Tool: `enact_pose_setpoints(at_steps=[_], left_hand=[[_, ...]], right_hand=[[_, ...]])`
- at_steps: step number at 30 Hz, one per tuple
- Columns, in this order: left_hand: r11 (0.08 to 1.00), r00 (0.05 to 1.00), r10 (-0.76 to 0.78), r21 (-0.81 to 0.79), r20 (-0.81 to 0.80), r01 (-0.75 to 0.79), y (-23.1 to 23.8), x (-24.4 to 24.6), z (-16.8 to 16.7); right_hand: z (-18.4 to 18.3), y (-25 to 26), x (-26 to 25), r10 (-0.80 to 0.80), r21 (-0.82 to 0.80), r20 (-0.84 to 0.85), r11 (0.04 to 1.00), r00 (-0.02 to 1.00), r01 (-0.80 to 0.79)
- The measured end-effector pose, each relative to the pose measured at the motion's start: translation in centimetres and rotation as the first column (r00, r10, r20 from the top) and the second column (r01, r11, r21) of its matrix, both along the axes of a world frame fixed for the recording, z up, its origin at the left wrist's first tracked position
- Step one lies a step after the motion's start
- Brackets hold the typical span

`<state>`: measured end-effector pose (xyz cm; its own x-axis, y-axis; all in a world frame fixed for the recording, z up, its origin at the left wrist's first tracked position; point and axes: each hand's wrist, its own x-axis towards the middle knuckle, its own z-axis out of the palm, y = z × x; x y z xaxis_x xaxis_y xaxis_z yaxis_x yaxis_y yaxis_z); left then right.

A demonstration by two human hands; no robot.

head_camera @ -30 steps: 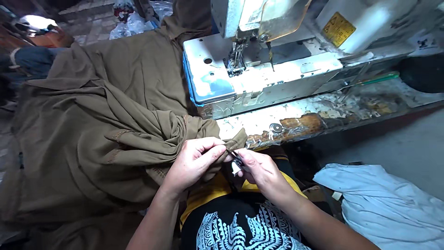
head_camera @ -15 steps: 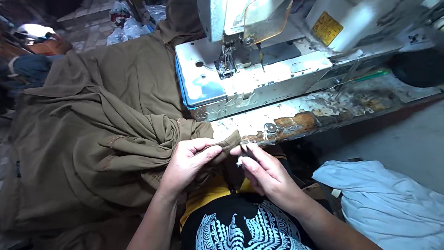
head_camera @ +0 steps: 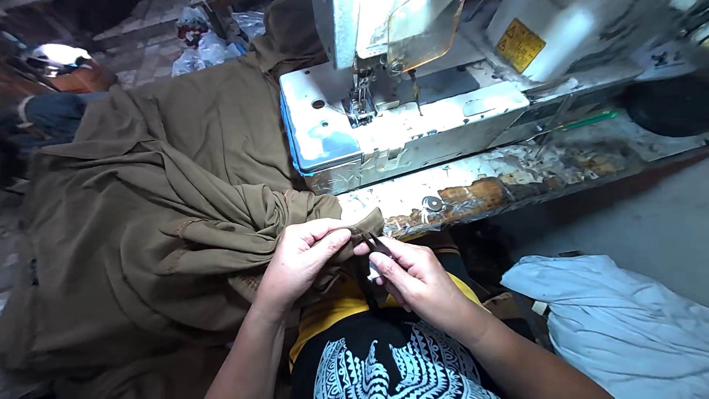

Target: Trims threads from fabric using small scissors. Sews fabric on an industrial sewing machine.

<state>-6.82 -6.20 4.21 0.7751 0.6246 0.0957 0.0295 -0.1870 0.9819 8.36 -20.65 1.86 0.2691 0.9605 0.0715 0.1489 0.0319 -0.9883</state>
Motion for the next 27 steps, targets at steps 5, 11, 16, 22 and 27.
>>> enact_pose_setpoints(at_steps=[5, 11, 16, 22, 27], left_hand=[[1.000, 1.000, -0.006, 0.015, 0.015, 0.006, 0.1, -0.1, -0.2], [0.999, 0.999, -0.029, 0.027, -0.015, 0.030, 0.1, -0.1, -0.1], [0.999, 0.999, -0.008, 0.053, -0.036, 0.010, 0.1, -0.1, -0.1], [0.999, 1.000, -0.005, 0.039, -0.031, 0.006, -0.1, 0.2, -0.1], [0.999, 0.999, -0.023, 0.047, -0.040, 0.024, -0.1, 0.3, 0.0]], right_hand=[[0.0, 0.0, -0.1, -0.007, -0.026, 0.002, 1.000, 1.000, 0.007], [-0.5, -0.1, 0.0, 0.005, 0.259, -0.032, 0.966, 0.999, 0.003], [-0.2, 0.1, 1.1, -0.121, 0.567, 0.047, 0.820, 0.992, 0.073], [-1.3, 1.9, 0.1, -0.433, 0.472, 0.337, 0.846, 0.836, 0.248], [-1.2, 2.7, 0.0, -0.419, 0.463, 0.328, 0.853, 0.847, 0.242]])
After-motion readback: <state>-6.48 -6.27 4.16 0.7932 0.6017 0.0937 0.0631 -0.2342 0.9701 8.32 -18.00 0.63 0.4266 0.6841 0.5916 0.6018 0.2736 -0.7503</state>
